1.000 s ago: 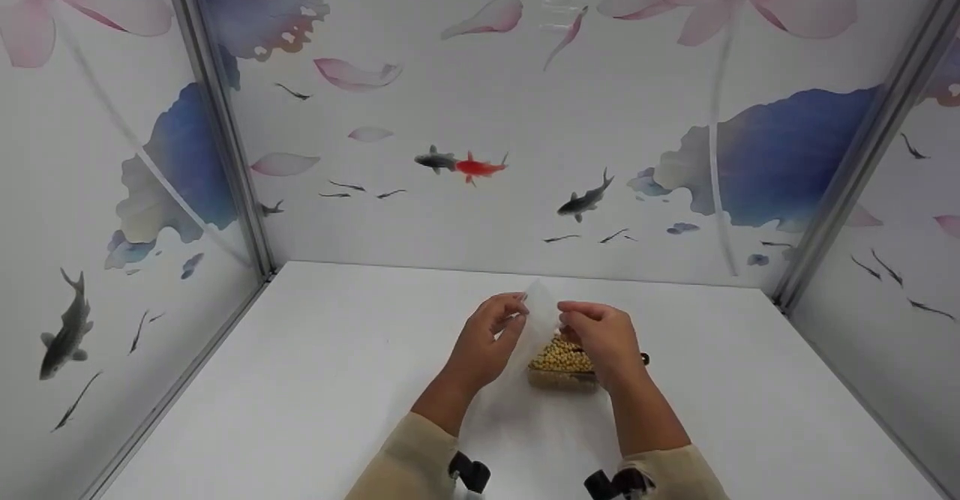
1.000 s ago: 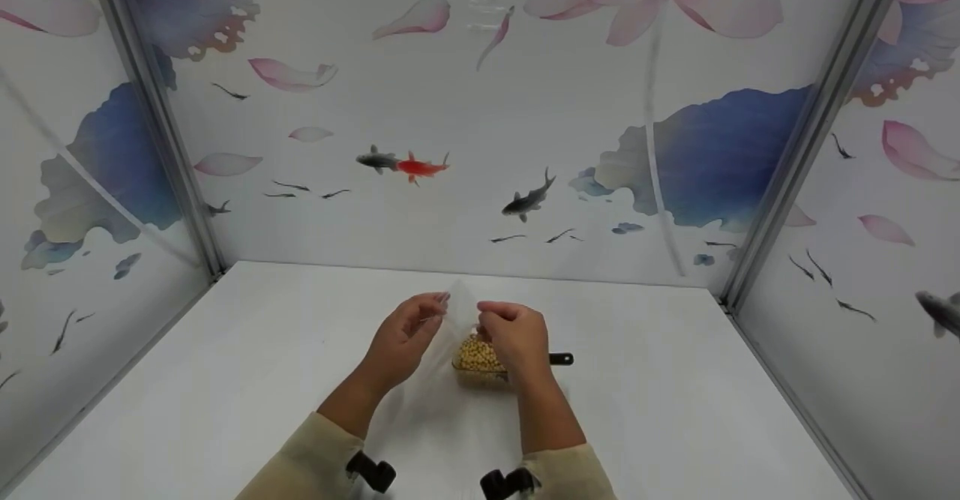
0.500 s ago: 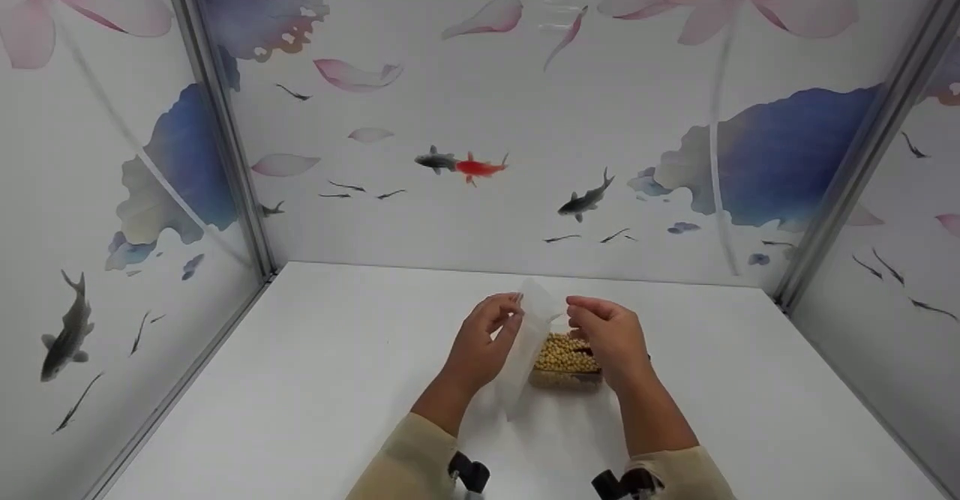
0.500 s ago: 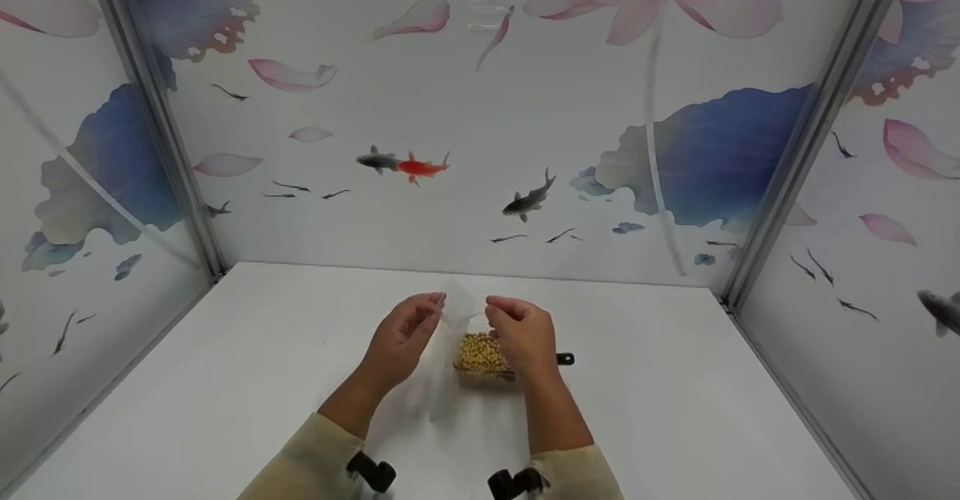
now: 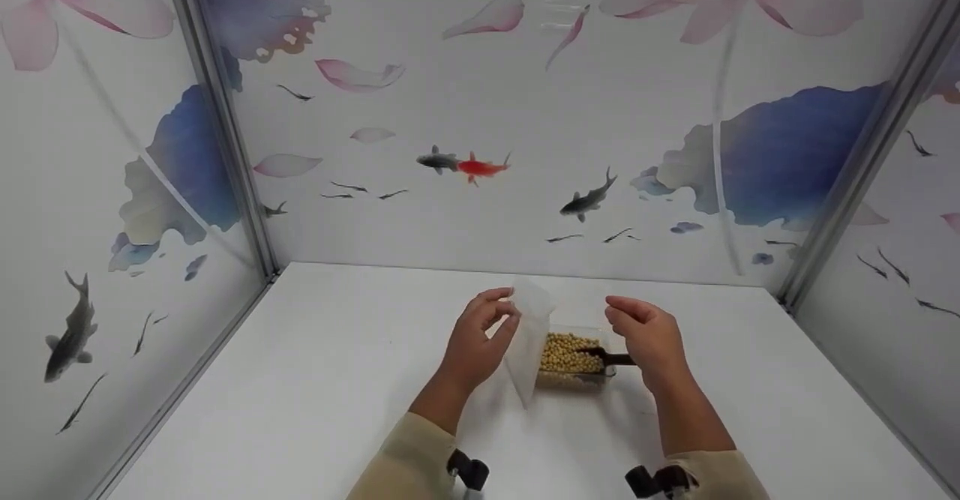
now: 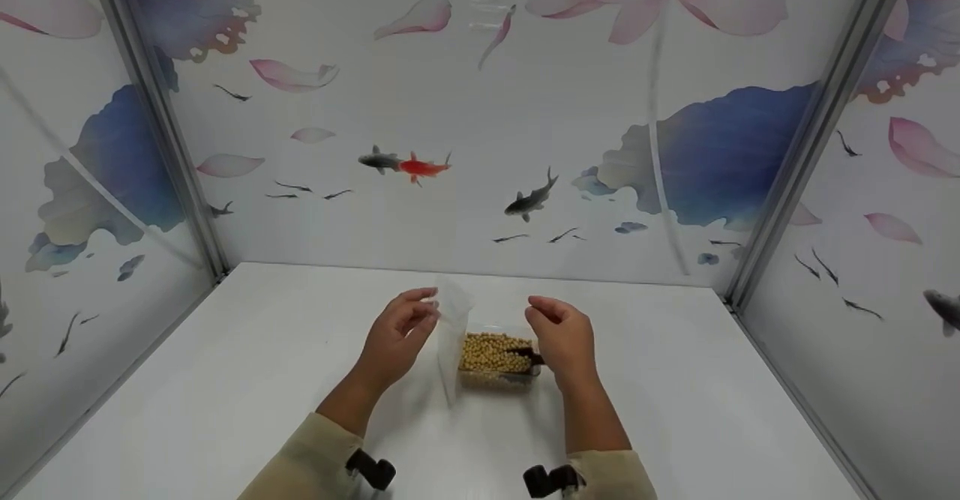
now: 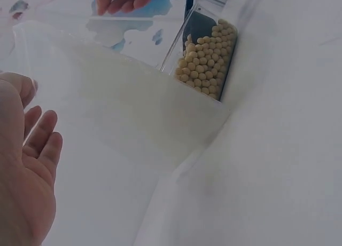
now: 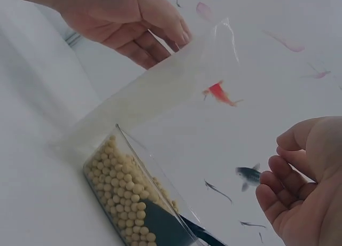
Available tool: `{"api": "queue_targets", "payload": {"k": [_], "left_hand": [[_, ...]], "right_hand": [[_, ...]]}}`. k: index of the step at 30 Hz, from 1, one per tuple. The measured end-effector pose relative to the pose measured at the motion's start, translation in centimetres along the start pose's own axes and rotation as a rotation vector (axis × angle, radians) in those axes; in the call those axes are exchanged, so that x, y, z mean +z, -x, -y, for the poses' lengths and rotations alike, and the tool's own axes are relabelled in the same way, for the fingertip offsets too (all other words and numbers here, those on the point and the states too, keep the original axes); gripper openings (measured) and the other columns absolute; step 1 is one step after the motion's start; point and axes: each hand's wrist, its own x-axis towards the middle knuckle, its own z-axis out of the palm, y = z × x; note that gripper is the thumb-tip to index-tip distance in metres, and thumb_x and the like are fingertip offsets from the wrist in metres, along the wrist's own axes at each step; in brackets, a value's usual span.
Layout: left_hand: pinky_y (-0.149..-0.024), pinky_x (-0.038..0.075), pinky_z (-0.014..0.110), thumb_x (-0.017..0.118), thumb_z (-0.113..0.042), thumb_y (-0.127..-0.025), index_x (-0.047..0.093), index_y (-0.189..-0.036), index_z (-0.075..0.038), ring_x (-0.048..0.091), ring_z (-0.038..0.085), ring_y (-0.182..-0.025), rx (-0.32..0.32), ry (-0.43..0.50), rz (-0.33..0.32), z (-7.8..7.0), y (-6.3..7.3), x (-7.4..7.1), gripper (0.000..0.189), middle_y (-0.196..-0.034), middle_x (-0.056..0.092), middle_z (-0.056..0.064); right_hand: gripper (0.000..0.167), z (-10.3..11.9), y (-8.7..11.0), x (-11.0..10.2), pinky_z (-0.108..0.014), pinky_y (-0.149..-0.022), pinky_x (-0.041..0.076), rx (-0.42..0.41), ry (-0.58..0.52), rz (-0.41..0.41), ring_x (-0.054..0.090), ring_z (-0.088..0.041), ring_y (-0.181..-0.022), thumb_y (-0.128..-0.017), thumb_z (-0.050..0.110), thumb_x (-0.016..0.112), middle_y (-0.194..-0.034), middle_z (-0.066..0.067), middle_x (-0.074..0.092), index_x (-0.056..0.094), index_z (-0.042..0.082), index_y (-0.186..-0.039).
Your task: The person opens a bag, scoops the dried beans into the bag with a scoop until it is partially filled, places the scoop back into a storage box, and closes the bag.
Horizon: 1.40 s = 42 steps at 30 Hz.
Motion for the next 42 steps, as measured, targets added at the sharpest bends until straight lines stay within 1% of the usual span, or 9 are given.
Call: {"api": "queue_targets", "payload": {"k": [5, 10, 13, 17, 22, 26, 30, 37, 42], "left_hand": [[-0.120, 0.052, 0.043, 0.062, -0.034, -0.109, 0.075, -0.112, -0.017, 0.059, 0.020, -0.143, -0.005, 0.005, -0.018, 0.0, -0.1, 0.0, 0.021, -0.154, 0.058, -0.005], [-0.120, 0.052, 0.041, 0.062, -0.034, -0.109, 0.075, -0.114, -0.019, 0.061, 0.018, -0.140, -0.015, 0.017, -0.022, 0.1, 0.0, 0.0, 0.020, -0.153, 0.060, -0.005], [-0.120, 0.052, 0.040, 0.062, -0.034, -0.109, 0.074, -0.113, -0.022, 0.060, 0.019, -0.142, -0.018, 0.013, -0.021, 0.1, -0.1, 0.0, 0.017, -0.153, 0.059, -0.005], [-0.119, 0.052, 0.038, 0.062, -0.037, -0.109, 0.073, -0.113, -0.025, 0.061, 0.019, -0.141, -0.019, -0.013, -0.025, 0.2, 0.0, 0.0, 0.017, -0.153, 0.060, -0.005], [-0.119, 0.052, 0.036, 0.063, -0.042, -0.109, 0.073, -0.114, -0.023, 0.061, 0.018, -0.141, -0.028, -0.009, -0.036, 0.3, 0.0, 0.1, 0.022, -0.152, 0.060, -0.006], [-0.120, 0.051, 0.036, 0.063, -0.044, -0.108, 0.074, -0.116, -0.022, 0.063, 0.018, -0.139, -0.042, 0.014, -0.042, 0.2, 0.0, 0.2, 0.026, -0.152, 0.060, -0.006], [-0.119, 0.051, 0.035, 0.064, -0.043, -0.108, 0.074, -0.117, -0.021, 0.063, 0.018, -0.139, -0.059, 0.022, -0.043, 0.0, 0.0, 0.2, 0.026, -0.151, 0.061, -0.005], [-0.119, 0.051, 0.033, 0.065, -0.042, -0.108, 0.074, -0.117, -0.020, 0.063, 0.017, -0.139, -0.065, 0.023, -0.044, 0.0, 0.0, 0.3, 0.025, -0.151, 0.061, -0.005], [-0.119, 0.052, 0.033, 0.065, -0.041, -0.108, 0.073, -0.117, -0.021, 0.063, 0.016, -0.138, -0.063, 0.020, -0.045, 0.0, 0.0, 0.3, 0.024, -0.151, 0.061, -0.006]], "right_hand": [[0.045, -1.0, -0.2, -1.3, -0.056, -0.126, 0.044, 0.009, 0.064, -0.002, 0.056, -0.035, -0.144, -0.108, 0.037, 0.065, -0.155, -0.015, 0.059, 0.065, 0.014, -0.147], [0.048, -2.0, -0.7, -2.4, -0.053, -0.121, 0.050, 0.001, 0.194, -0.013, 0.055, -0.035, -0.143, -0.107, 0.040, 0.065, -0.153, -0.015, 0.060, 0.064, 0.015, -0.148], [0.051, -2.7, -0.9, -3.0, -0.058, -0.120, 0.048, -0.040, 0.309, -0.005, 0.048, -0.042, -0.150, -0.106, 0.041, 0.066, -0.158, -0.019, 0.055, 0.062, 0.014, -0.150], [0.053, -3.5, -1.1, -3.4, -0.067, -0.125, 0.038, -0.120, 0.454, 0.029, 0.034, -0.047, -0.159, -0.106, 0.040, 0.067, -0.166, -0.020, 0.046, 0.061, 0.013, -0.151], [0.051, -4.7, -1.3, -3.2, -0.069, -0.124, 0.037, -0.172, 0.554, 0.103, 0.035, -0.047, -0.158, -0.106, 0.038, 0.067, -0.166, -0.021, 0.046, 0.061, 0.012, -0.150], [0.047, -5.4, -1.3, -3.0, -0.064, -0.117, 0.048, -0.182, 0.574, 0.180, 0.048, -0.047, -0.149, -0.106, 0.036, 0.068, -0.158, -0.020, 0.055, 0.065, 0.012, -0.146], [0.038, -5.6, -1.2, -3.0, -0.053, -0.103, 0.059, -0.190, 0.585, 0.233, 0.062, -0.039, -0.132, -0.106, 0.035, 0.068, -0.143, -0.015, 0.067, 0.071, 0.013, -0.138], [0.027, -5.2, -1.1, -3.0, -0.041, -0.088, 0.060, -0.203, 0.598, 0.273, 0.068, -0.022, -0.107, -0.102, 0.028, 0.076, -0.117, -0.005, 0.073, 0.078, 0.015, -0.125], [0.025, -4.8, -1.1, -2.7, -0.042, -0.089, 0.060, -0.181, 0.633, 0.284, 0.068, -0.020, -0.105, -0.101, 0.022, 0.077, -0.116, -0.005, 0.073, 0.078, 0.014, -0.125]]}}
